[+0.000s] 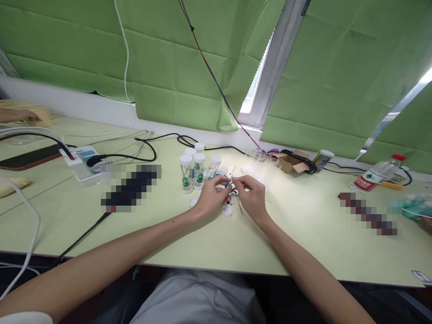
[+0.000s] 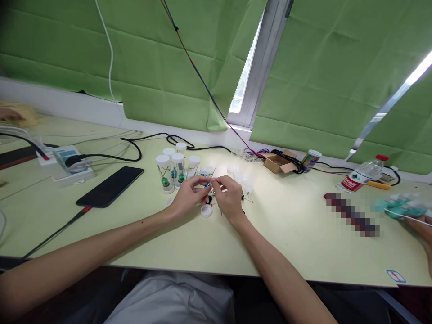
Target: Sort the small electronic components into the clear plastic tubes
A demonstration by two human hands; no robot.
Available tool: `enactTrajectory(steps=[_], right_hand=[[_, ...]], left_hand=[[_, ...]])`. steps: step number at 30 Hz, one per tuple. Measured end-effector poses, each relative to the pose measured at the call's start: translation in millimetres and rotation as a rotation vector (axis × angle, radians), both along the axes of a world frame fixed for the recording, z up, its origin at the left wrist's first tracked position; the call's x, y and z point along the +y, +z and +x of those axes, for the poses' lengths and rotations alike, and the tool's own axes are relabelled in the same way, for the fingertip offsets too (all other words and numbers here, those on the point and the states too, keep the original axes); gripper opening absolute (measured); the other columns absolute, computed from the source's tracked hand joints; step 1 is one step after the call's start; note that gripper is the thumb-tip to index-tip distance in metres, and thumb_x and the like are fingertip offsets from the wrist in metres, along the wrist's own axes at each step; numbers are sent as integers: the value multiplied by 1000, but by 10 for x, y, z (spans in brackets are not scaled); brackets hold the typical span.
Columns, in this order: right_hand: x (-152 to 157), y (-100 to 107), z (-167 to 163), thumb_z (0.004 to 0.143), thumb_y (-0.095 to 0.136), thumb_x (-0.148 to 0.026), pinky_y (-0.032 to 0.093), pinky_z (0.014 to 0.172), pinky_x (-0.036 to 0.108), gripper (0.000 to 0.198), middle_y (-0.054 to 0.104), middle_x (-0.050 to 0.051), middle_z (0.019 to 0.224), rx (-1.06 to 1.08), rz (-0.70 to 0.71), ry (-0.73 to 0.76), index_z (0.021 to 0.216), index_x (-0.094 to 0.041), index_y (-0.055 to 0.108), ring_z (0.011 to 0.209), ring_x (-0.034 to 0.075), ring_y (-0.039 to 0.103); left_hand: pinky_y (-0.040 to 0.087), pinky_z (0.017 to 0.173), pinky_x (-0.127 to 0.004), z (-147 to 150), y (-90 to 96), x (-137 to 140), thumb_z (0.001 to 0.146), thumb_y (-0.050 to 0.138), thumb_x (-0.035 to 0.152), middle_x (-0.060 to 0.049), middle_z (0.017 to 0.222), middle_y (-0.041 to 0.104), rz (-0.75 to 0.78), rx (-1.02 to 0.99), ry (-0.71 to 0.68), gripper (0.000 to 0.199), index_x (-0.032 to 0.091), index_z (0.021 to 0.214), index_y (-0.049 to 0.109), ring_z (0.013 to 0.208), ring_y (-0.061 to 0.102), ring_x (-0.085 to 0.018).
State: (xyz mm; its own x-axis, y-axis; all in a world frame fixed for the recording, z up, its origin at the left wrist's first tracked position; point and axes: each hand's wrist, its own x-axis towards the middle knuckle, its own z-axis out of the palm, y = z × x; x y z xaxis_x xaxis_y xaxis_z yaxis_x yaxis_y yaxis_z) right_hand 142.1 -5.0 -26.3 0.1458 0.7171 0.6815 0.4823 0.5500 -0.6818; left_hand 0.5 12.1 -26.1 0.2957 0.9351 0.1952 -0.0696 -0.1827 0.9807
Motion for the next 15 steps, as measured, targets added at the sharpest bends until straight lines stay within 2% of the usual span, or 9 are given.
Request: enactTrajectory(steps=[7,15], right_hand=[[0,4,17,92,60,-37,52,60,28,25,69,4,73,21,12,-26,77,-20,70,66,17,64],[-2,12,12,92,59,-42,52,59,28,30,65,2,67,53,8,-45,72,-19,65,60,15,60]], left_hand=[[51,56,-30,-16,-1,31,82,69,44,0,63,63,33,-23,-39,34,18,103,60,54,63,-16],[53,60,-31,-23,22,13,86,66,44,1,62,63,74,-39,-81,31,20,103,56,55,63,-16]])
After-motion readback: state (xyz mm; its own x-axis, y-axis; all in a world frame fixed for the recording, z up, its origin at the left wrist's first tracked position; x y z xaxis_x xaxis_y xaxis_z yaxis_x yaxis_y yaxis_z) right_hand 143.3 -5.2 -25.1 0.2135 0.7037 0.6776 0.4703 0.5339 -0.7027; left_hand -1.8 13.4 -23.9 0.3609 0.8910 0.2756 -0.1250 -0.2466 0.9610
